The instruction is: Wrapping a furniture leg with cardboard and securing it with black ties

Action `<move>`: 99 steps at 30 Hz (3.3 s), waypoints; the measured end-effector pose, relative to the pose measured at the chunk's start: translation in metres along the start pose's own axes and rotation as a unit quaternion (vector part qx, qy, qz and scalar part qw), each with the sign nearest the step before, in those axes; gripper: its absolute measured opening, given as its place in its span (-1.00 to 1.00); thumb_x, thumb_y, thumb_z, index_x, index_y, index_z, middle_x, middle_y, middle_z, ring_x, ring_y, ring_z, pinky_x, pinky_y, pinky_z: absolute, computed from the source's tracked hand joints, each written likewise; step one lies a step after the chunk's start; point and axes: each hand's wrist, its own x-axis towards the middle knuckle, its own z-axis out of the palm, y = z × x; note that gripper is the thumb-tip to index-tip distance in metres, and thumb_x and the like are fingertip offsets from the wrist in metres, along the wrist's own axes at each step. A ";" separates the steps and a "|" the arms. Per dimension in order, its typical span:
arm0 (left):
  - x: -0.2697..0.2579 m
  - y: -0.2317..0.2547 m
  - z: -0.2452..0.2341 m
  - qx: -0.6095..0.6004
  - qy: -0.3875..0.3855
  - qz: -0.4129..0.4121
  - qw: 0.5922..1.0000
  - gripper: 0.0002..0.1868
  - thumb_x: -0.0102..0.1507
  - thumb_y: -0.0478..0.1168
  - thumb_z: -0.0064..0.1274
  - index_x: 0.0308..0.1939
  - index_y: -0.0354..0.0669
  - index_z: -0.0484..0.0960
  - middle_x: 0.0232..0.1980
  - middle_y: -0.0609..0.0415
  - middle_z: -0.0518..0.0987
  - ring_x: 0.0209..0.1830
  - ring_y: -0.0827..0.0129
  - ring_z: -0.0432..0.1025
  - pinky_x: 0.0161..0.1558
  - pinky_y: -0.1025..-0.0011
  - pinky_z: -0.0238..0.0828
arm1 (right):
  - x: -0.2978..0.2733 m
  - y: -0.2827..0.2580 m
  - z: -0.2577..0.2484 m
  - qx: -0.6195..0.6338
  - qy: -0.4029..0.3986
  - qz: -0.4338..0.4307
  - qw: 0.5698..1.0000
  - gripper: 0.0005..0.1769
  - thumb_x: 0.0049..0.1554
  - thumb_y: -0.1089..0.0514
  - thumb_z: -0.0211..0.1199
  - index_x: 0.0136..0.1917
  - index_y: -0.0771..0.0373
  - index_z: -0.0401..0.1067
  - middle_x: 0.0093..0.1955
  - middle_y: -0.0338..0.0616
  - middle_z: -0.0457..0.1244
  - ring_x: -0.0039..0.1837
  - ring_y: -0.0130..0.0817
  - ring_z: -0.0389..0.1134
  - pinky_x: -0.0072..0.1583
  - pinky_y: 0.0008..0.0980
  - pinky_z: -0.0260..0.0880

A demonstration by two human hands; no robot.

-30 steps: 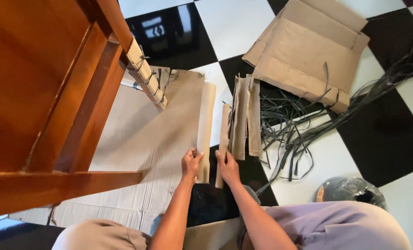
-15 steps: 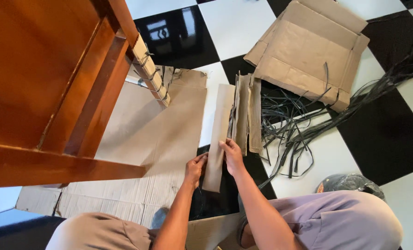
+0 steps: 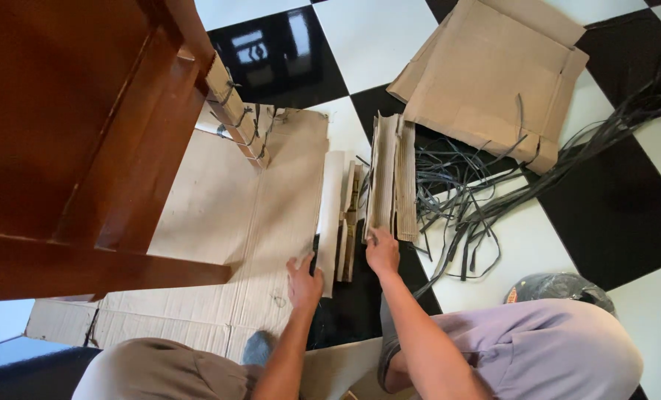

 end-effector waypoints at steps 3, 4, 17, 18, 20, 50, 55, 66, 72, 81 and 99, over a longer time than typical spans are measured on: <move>0.002 -0.008 0.012 0.001 0.020 -0.001 1.000 -0.43 0.21 -0.08 0.10 0.34 0.29 0.55 0.60 -0.09 -0.01 0.43 -0.35 0.22 0.31 -0.23 0.36 | -0.018 -0.029 -0.037 0.067 -0.082 0.074 0.992 -0.55 0.32 0.06 0.03 0.45 0.09 0.41 0.25 0.09 0.36 0.39 0.18 0.30 0.38 0.12 0.30; 0.002 -0.007 0.011 0.001 0.021 0.000 1.000 -0.43 0.21 -0.08 0.10 0.34 0.29 0.55 0.60 -0.09 -0.01 0.43 -0.35 0.22 0.31 -0.23 0.36 | -0.006 -0.013 -0.023 0.068 -0.081 0.073 0.992 -0.55 0.32 0.06 0.03 0.45 0.09 0.41 0.25 0.09 0.36 0.39 0.18 0.30 0.38 0.12 0.30; -0.001 0.037 -0.003 -0.042 0.138 0.117 0.983 -0.49 0.28 -0.15 0.08 0.34 0.30 0.56 0.56 -0.16 0.14 0.59 -0.25 -0.01 0.40 -0.34 0.00 | -0.016 -0.026 -0.015 0.184 0.176 0.058 0.965 -0.81 0.22 0.07 0.14 0.07 0.14 0.44 -0.09 0.07 0.42 0.08 0.14 0.44 0.15 0.07 0.40; 0.004 0.038 0.002 -0.067 0.164 0.154 0.972 -0.51 0.28 -0.16 0.10 0.31 0.32 0.59 0.50 -0.18 0.26 0.55 -0.25 0.09 0.35 -0.33 0.09 | -0.022 -0.038 -0.020 0.217 0.185 0.053 0.957 -0.81 0.20 0.09 0.19 0.08 0.14 0.42 -0.10 0.05 0.41 0.06 0.10 0.45 0.13 0.03 0.41; 0.002 0.056 -0.014 -0.146 0.152 0.191 0.959 -0.59 0.31 -0.19 0.10 0.25 0.22 0.65 0.32 -0.16 0.44 0.43 -0.19 0.25 0.33 -0.18 0.19 | -0.031 -0.062 -0.023 0.273 0.192 0.030 0.942 -0.83 0.13 0.16 0.22 0.01 0.17 0.42 -0.18 0.01 0.37 -0.05 -0.08 0.41 0.05 -0.11 0.40; 0.023 -0.034 -0.105 -0.624 0.024 0.099 0.775 -0.86 0.21 -0.37 -0.01 -0.21 -0.16 0.64 -0.45 0.13 0.55 -0.44 0.49 0.50 -0.32 0.53 0.44 | -0.089 -0.141 0.043 0.403 -0.324 -0.168 0.840 -0.39 0.05 0.47 0.06 0.38 0.34 0.31 0.18 0.02 0.25 0.15 -0.16 0.24 0.18 -0.24 0.36; -0.007 -0.054 -0.137 -0.573 0.210 0.107 0.785 -0.84 0.16 -0.39 -0.07 -0.31 -0.17 0.63 -0.38 0.09 0.46 -0.31 0.35 0.37 -0.14 0.38 0.41 | -0.101 -0.199 0.045 0.353 -0.436 -0.242 0.792 -0.36 0.01 0.39 0.23 0.38 0.25 0.32 0.22 -0.03 0.26 0.05 -0.22 0.33 0.12 -0.20 0.41; -0.027 -0.062 -0.206 -0.508 0.368 0.016 0.779 -0.82 0.20 -0.28 -0.06 -0.15 -0.08 0.59 -0.28 0.04 0.52 -0.19 0.30 0.41 -0.06 0.26 0.39 | -0.177 -0.289 0.043 0.311 -0.373 -0.326 0.811 -0.28 0.14 0.12 0.43 0.44 0.35 0.18 0.28 0.23 0.18 0.04 0.03 0.46 -0.03 -0.17 0.57; -0.006 -0.085 -0.206 -0.484 0.336 0.012 0.808 -0.66 0.15 -0.24 -0.02 0.00 -0.18 0.59 -0.02 -0.18 0.61 0.14 0.06 0.47 0.15 0.01 0.42 | -0.175 -0.304 0.051 0.269 -0.300 -0.374 0.835 -0.25 0.19 -0.01 0.41 0.45 0.43 0.17 0.24 0.31 0.17 -0.02 0.14 0.49 -0.04 -0.15 0.60; -0.012 -0.059 -0.200 -0.474 0.260 0.133 0.831 -0.31 0.26 -0.37 0.06 0.49 -0.08 0.29 0.31 -0.28 0.46 0.38 -0.19 0.31 0.32 -0.21 0.24 | -0.181 -0.312 0.054 0.204 -0.266 -0.404 0.851 -0.17 0.16 -0.03 0.44 0.50 0.43 0.19 0.15 0.41 0.19 -0.08 0.23 0.50 -0.06 0.05 0.57; -0.006 -0.047 -0.194 -0.277 0.271 0.052 0.920 -0.24 0.21 -0.28 0.10 0.47 -0.33 0.19 0.34 -0.47 0.41 0.34 -0.31 0.32 0.26 -0.19 0.34 | -0.171 -0.310 0.025 0.139 -0.231 -0.448 0.853 -0.20 0.22 -0.07 0.32 0.53 0.42 0.15 0.18 0.34 0.30 0.19 0.24 0.43 0.10 0.02 0.53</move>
